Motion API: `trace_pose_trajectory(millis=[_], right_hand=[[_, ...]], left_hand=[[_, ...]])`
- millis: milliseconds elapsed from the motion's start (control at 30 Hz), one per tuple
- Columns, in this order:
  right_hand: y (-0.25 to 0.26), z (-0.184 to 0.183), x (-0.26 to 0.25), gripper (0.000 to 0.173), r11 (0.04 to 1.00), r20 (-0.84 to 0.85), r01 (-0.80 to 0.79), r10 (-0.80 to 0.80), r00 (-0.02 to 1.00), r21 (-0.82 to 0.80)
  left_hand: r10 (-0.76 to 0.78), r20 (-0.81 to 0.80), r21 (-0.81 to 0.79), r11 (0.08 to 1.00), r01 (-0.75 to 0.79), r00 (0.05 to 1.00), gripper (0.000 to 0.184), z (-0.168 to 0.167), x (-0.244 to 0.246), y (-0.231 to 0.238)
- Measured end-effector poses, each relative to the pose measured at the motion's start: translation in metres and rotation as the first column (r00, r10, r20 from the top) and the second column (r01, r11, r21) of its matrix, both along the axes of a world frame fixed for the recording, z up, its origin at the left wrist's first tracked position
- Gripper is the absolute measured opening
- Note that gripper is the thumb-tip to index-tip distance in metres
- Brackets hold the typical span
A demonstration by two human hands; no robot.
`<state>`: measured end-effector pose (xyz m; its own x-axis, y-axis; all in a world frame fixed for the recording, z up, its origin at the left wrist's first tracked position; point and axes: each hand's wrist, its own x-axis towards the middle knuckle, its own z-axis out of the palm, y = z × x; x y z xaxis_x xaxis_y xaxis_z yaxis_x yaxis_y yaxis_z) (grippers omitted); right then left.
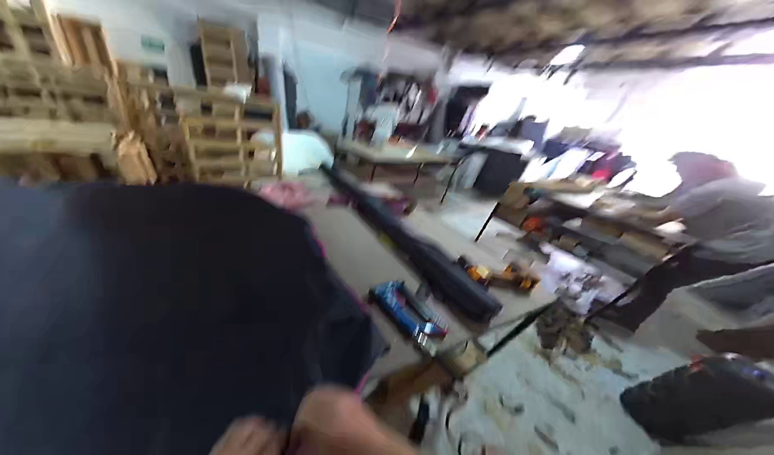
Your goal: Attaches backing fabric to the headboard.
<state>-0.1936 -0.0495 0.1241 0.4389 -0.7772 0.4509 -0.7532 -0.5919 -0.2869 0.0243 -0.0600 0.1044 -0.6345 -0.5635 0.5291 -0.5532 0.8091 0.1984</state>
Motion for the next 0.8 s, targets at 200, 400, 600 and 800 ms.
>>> trace_pose_trajectory(millis=[200, 400, 600, 800], right_hand=[[-0.005, -0.027, -0.035, 0.021, 1.0, 0.063, 0.003, -0.003, 0.998, -0.01], [-0.002, -0.046, -0.011, 0.019, 0.996, 0.062, -0.067, 0.07, 0.996, -0.057], [-0.003, -0.058, -0.005, 0.015, 0.986, 0.117, -0.062, 0.081, 0.99, -0.155], [-0.003, -0.061, -0.004, 0.019, 0.964, 0.092, -0.135, 0.16, 0.983, -0.229]], left_hand=[[-0.026, -0.052, -0.122, 0.992, 0.02, 0.998, 0.023, -0.051, 0.016, -0.013], [-0.002, -0.111, -0.031, 1.0, -0.002, 0.994, 0.02, -0.045, 0.02, -0.011], [-0.03, -0.171, 0.057, 0.998, 0.04, 0.985, 0.019, -0.043, 0.025, -0.01], [-0.112, -0.122, 0.134, 0.983, 0.128, 0.986, 0.021, -0.038, 0.028, -0.017]])
